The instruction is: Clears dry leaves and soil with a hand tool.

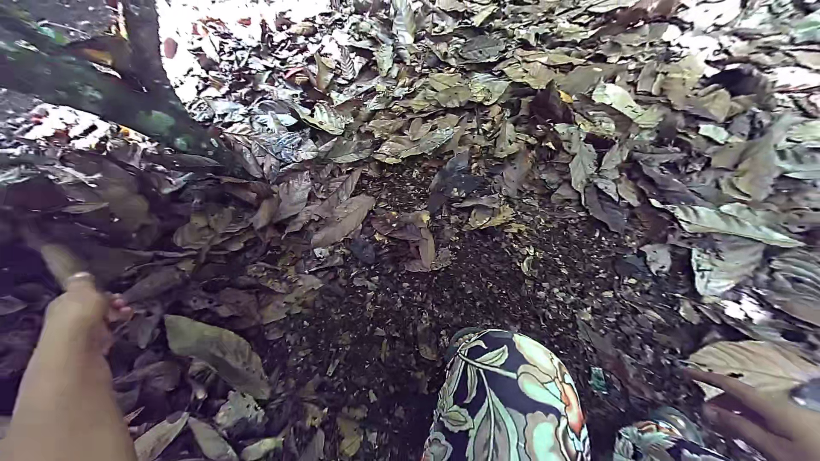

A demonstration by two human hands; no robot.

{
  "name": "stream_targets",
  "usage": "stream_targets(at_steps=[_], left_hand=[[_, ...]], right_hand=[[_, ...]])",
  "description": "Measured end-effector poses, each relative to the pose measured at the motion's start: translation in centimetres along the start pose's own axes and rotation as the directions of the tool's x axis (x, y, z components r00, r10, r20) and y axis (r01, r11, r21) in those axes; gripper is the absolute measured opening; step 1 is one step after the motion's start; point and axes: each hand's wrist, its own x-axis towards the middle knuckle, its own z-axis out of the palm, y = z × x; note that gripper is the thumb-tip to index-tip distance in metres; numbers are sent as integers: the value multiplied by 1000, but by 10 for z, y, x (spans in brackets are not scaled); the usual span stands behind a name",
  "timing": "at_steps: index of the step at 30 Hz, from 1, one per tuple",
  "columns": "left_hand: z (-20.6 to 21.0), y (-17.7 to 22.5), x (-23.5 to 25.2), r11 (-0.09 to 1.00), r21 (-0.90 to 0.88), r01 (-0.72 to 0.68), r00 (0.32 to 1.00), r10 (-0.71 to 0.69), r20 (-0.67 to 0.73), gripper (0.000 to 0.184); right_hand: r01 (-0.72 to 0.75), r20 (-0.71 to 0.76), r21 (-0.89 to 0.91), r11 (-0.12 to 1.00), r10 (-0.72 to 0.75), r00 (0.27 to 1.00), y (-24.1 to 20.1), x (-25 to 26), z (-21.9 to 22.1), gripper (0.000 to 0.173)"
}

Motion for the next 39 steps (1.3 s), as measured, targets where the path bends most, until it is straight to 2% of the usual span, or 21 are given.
stream_targets(at_steps=[3,6,8,11,13,15,17,18,20,21,22,23,24,26,28,29,31,33,35,37,39], left_hand=[[57,27,-106,985,-171,21,975,17,222,44],[130,25,-206,963,-255,89,899,33,436,48],[190,16,-264,972,-220,82,827,58,560,51],[288,-8,-332,986,-83,-142,696,159,700,53],[340,-17,-370,927,14,-376,581,224,782,55],[378,-19,-398,745,112,-658,405,224,887,59],[411,-20,-414,446,116,-887,227,204,952,60],[426,-22,-418,311,88,-946,153,192,969,59],[447,-28,-417,127,43,-991,62,146,987,58],[452,-33,-410,88,45,-995,56,129,990,58],[453,-40,-396,84,73,-994,83,123,989,57],[450,-48,-374,106,128,-986,141,124,982,58],[442,-56,-346,150,203,-968,223,131,966,59],[405,-69,-281,272,418,-867,462,122,878,65],[344,-83,-213,396,630,-668,714,104,692,68],[307,-87,-180,440,703,-558,809,100,579,69],[221,-90,-118,506,794,-338,934,79,348,68],[131,-89,-70,543,825,-154,988,89,126,67],[49,-85,-33,568,823,-9,993,102,-59,72],[-17,-82,3,624,780,55,971,149,-188,78],[-64,-67,29,738,671,63,944,175,-281,80]], right_hand=[[14,-34,3,1000,-13,999,-5,-13,0,52],[16,-41,-2,1000,-16,999,3,-21,2,52],[-1,-45,-3,1000,1,999,9,-27,3,52],[-41,-59,7,999,42,997,16,-34,5,52],[-53,-65,16,998,54,996,18,-38,7,52],[-58,-74,25,998,59,995,19,-42,9,51],[-62,-81,32,998,64,995,16,-44,12,50],[-66,-77,33,997,69,995,15,-44,13,50],[-65,-70,31,997,67,995,18,-43,16,51],[-65,-78,33,997,67,995,20,-43,17,50],[-64,-96,35,997,67,993,22,-43,18,50],[-63,-109,38,997,67,992,24,-42,18,50],[-58,-117,38,998,62,991,27,-41,18,50],[-44,-119,40,998,49,992,29,-38,15,50],[-39,-106,35,999,43,993,26,-35,11,51],[-32,-107,31,999,35,994,24,-34,9,51],[-9,-100,19,1000,11,995,18,-31,5,51],[9,-78,11,1000,-9,997,11,-29,3,51],[36,-63,7,999,-36,997,6,-25,5,51],[72,-57,-4,997,-72,996,2,-18,5,50],[92,-41,-27,995,-93,995,0,-10,5,50]])
